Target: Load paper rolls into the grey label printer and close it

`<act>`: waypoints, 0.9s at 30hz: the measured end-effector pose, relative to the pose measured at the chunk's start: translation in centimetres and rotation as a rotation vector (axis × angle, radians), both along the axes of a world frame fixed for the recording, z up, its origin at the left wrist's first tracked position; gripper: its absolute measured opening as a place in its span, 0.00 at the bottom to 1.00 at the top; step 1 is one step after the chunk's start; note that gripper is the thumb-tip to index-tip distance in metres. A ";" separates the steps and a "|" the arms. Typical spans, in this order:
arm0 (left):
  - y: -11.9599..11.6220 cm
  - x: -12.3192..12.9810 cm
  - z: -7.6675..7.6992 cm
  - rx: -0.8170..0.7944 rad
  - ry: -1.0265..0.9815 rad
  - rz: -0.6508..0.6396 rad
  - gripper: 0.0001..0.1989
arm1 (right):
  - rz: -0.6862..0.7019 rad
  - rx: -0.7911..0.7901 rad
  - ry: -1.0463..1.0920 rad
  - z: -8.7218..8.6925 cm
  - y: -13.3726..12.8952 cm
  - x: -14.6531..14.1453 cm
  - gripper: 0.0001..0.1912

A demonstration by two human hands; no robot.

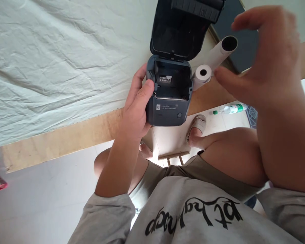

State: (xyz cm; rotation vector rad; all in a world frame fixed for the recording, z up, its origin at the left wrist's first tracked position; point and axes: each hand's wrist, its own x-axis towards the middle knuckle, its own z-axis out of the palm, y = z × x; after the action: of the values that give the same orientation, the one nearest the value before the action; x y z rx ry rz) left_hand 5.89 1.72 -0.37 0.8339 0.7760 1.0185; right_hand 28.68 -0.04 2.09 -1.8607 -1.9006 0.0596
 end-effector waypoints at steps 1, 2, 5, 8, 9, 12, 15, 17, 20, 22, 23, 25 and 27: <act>0.0 0.0 0.1 -0.003 -0.002 0.002 0.14 | 0.026 0.055 0.007 0.3 -0.6 -0.2 0.28; -0.1 0.0 0.1 -0.004 0.002 0.003 0.14 | 0.052 0.101 0.035 0.6 -1.1 -0.4 0.25; -0.1 0.1 0.2 -0.003 0.009 0.011 0.13 | 0.147 0.127 0.137 0.7 -2.0 -1.3 0.17; 0.0 0.1 0.1 -0.009 -0.016 0.013 0.14 | 0.208 -0.005 0.097 -0.1 -1.8 -2.4 0.18; 0.0 0.1 0.1 -0.009 -0.025 0.010 0.14 | 0.206 -0.047 0.063 -0.4 -1.5 -2.7 0.20; 0.1 0.1 -0.1 0.001 -0.035 0.000 0.14 | 0.176 -0.128 0.029 -1.1 -0.9 -3.0 0.22; 0.1 0.0 -0.1 0.003 -0.022 0.005 0.14 | 0.156 -0.167 0.070 -1.2 -0.8 -3.0 0.23; 0.1 0.0 -0.1 0.007 -0.013 0.003 0.14 | 0.179 -0.170 0.068 -1.2 -0.9 -3.0 0.22; 0.2 -0.1 -0.3 0.029 -0.004 -0.009 0.15 | 0.222 -0.158 0.039 -1.1 -1.2 -3.2 0.18; 0.2 -0.1 -0.4 0.036 0.001 -0.009 0.15 | 0.213 -0.140 0.022 -1.0 -1.4 -3.5 0.16; 0.2 -0.1 -0.4 0.035 0.003 -0.010 0.15 | 0.201 -0.131 0.012 -1.0 -1.4 -3.6 0.15; 0.2 -0.1 -0.4 0.029 -0.001 -0.008 0.16 | 0.182 -0.117 0.000 -1.0 -1.5 -3.9 0.12; 0.1 0.0 -0.4 0.022 -0.021 -0.004 0.15 | 0.180 -0.110 0.003 -1.1 -1.5 -3.9 0.12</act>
State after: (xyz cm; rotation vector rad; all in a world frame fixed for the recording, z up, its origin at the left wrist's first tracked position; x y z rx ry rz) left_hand 5.85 1.85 -0.75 0.8417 0.7459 1.0322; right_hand 24.73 -1.54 1.00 -1.7518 -2.0964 0.2293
